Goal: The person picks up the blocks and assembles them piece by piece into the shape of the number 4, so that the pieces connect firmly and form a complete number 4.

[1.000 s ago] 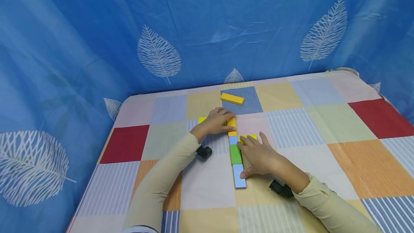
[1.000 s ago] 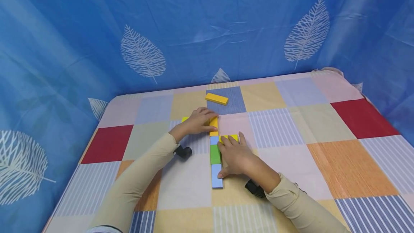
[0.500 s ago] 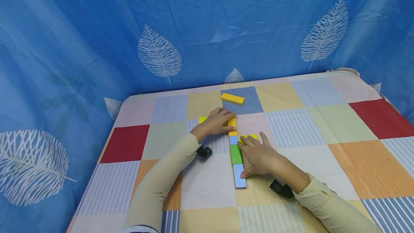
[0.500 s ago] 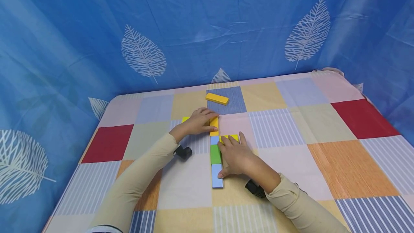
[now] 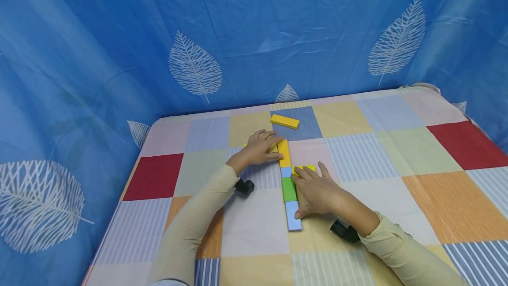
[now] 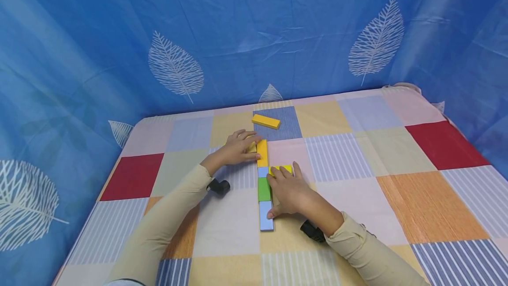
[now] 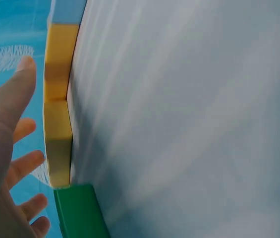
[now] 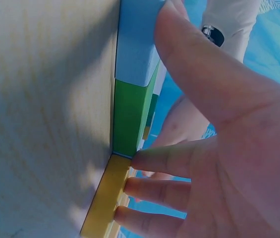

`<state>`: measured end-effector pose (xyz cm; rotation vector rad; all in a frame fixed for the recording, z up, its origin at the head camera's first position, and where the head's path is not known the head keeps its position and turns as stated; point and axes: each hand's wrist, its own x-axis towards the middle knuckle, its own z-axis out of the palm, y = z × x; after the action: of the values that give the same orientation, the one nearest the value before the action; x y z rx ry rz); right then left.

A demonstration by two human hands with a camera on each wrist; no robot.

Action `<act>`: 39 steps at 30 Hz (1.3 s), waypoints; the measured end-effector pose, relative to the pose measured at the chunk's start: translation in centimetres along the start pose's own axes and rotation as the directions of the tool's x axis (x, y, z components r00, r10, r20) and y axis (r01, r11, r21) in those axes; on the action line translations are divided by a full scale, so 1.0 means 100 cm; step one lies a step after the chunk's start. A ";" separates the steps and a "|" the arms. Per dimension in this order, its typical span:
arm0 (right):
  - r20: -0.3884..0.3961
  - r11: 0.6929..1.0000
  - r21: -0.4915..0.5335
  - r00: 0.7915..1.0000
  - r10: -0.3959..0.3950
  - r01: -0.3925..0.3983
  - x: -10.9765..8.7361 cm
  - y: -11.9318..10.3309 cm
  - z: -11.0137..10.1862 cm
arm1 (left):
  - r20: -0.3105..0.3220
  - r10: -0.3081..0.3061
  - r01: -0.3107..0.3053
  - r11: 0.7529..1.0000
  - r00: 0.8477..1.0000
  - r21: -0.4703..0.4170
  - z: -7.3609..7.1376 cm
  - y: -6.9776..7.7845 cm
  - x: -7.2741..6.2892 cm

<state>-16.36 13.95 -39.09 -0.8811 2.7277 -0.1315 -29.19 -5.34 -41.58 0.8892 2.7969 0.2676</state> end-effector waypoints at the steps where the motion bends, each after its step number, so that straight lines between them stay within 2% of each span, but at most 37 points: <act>1: 0.000 1.000 -0.001 1.000 -0.001 0.001 0.000 0.000 0.000 | -0.004 -0.005 0.005 1.000 1.000 -0.003 0.000 -0.002 -0.001; 7: 0.000 1.000 -0.002 1.000 0.001 -0.001 0.002 0.000 0.001 | -0.022 -0.013 0.013 1.000 1.000 0.002 -0.001 -0.009 -0.007; 15: 0.015 1.000 0.001 1.000 0.005 -0.005 0.004 -0.001 0.002 | -0.007 -0.076 0.076 0.996 0.997 0.035 -0.006 -0.010 -0.014; 19: 0.021 1.000 -0.003 1.000 0.006 -0.006 0.005 -0.002 0.001 | 0.016 -0.096 0.095 0.995 0.995 0.042 -0.010 -0.008 -0.025; 24: 0.022 1.000 -0.005 1.000 0.006 -0.005 0.005 -0.001 0.000 | 0.034 -0.071 0.068 0.994 0.997 0.088 -0.010 0.000 -0.044; 28: 0.021 1.000 -0.001 1.000 0.013 -0.012 0.005 0.000 0.000 | -0.037 -0.035 0.041 0.982 0.999 0.182 -0.003 0.008 -0.057; 32: 0.016 1.000 0.003 1.000 0.012 -0.012 0.004 0.001 0.000 | -0.148 -0.017 0.055 0.965 0.989 0.255 0.005 0.014 -0.067; 36: 0.013 1.000 0.001 1.000 0.008 -0.008 0.004 0.001 -0.001 | -0.216 -0.030 0.088 0.961 0.976 0.262 0.008 0.017 -0.074; 39: 0.009 1.000 -0.005 1.000 0.006 -0.006 0.003 0.000 -0.001 | -0.231 -0.051 0.112 0.959 0.972 0.261 0.010 0.019 -0.076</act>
<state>-16.68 13.78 -39.08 -0.8725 2.7231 -0.1194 -21.84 -8.15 -41.09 0.8406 3.1250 -0.0372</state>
